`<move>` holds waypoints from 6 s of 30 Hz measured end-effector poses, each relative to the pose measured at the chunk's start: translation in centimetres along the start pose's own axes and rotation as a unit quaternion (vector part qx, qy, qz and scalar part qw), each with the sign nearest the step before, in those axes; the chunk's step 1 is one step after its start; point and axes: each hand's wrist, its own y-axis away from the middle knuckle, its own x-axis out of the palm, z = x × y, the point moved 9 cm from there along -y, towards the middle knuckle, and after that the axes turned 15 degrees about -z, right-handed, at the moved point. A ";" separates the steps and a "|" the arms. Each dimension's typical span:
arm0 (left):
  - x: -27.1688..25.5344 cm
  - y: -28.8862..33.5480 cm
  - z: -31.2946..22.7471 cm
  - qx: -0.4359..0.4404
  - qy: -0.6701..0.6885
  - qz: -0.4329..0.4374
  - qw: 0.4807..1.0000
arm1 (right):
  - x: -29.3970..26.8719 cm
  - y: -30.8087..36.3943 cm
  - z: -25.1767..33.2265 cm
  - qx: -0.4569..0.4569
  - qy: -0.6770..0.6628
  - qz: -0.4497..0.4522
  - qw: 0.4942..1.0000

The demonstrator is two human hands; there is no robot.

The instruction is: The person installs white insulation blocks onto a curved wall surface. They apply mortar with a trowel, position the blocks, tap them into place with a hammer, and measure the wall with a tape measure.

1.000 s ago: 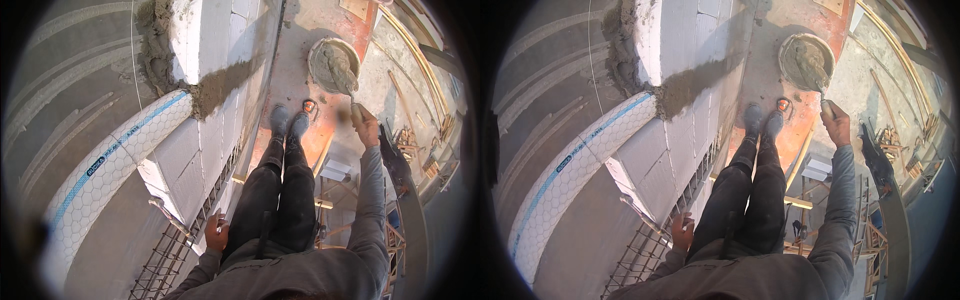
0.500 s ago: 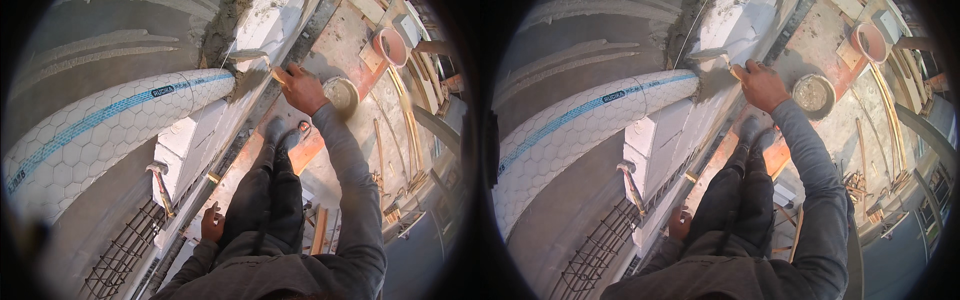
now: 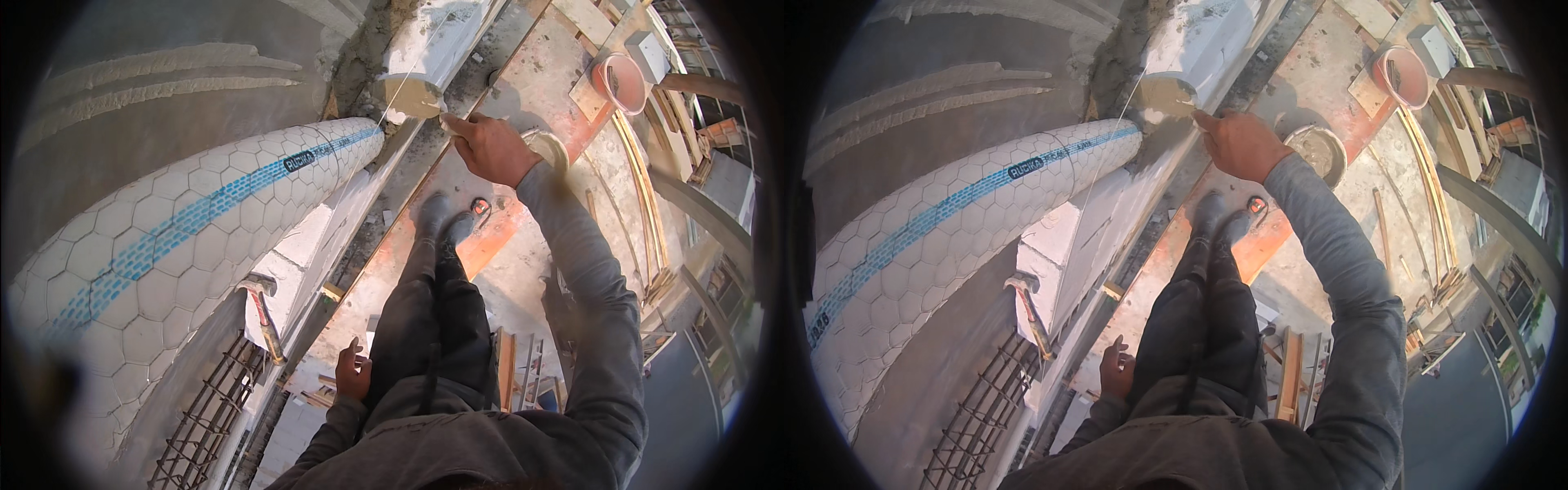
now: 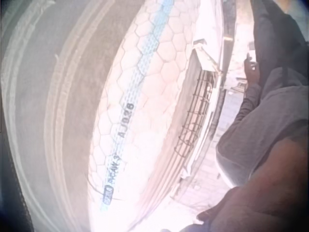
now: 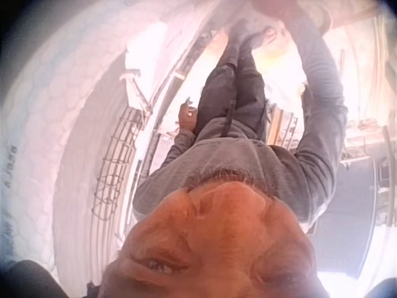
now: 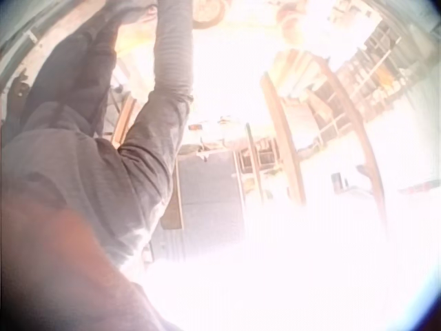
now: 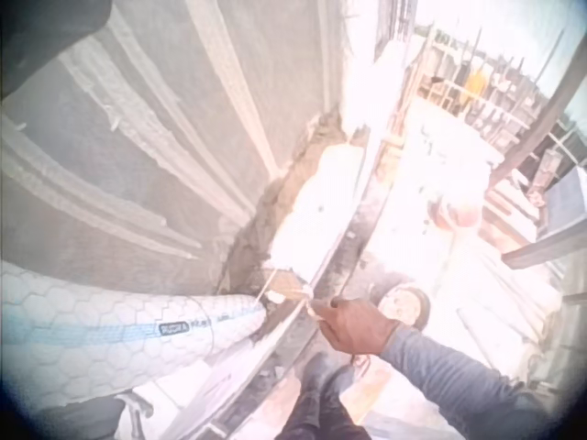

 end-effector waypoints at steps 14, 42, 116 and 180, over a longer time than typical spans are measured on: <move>-0.7 -2.5 -2.2 0.000 0.006 0.007 1.000 | -1.5 3.4 -6.3 0.225 -0.102 0.019 0.969; 0.6 -3.4 4.1 -0.115 -0.037 0.054 0.991 | 0.0 28.6 -18.1 0.531 -0.282 -0.142 0.786; -2.0 -0.9 5.2 -0.119 -0.041 0.028 0.992 | 21.4 13.5 -0.6 0.453 -0.703 -0.090 0.541; 1.8 -2.6 4.6 -0.108 0.028 0.029 0.993 | -4.6 0.1 -7.6 0.177 -0.034 -0.257 0.949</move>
